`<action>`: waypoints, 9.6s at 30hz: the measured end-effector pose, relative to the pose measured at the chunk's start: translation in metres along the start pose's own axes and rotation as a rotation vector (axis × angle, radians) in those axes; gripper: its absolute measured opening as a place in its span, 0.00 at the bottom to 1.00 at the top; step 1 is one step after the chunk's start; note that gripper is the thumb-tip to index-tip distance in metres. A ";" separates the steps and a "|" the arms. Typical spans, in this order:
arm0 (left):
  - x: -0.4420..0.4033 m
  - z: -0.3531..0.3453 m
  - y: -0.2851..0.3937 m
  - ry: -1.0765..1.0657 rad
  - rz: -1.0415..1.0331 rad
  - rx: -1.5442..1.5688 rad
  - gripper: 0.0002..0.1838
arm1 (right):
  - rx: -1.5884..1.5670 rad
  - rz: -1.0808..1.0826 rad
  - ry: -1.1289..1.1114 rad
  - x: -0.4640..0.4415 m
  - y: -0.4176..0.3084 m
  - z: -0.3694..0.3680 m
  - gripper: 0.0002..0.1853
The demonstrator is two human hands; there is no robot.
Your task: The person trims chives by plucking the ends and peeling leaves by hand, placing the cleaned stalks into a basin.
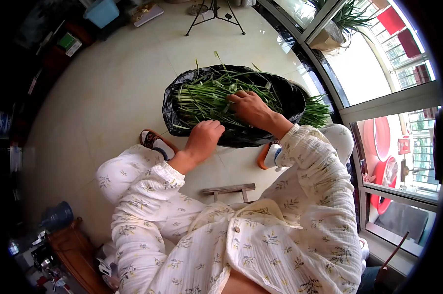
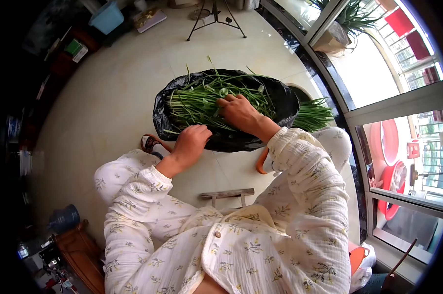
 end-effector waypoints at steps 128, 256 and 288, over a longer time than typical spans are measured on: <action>-0.069 0.162 -0.150 0.905 0.627 1.465 0.08 | -0.522 -0.555 0.778 -0.017 0.061 0.149 0.06; -0.035 -0.015 -0.053 0.108 0.943 1.068 0.08 | -1.184 -0.765 0.188 0.025 0.009 0.018 0.08; -0.038 -0.012 -0.054 0.185 0.933 1.072 0.07 | -1.169 -0.787 0.218 0.027 0.012 0.021 0.09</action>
Point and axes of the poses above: each hand's wrist, its own x-axis away from the middle knuckle, its own z-axis out of the back of the hand, y = z × x, the point moved 9 cm from there along -x, towards the middle knuckle, and after that the axes turned 12 degrees about y, right-handed, at the moved point
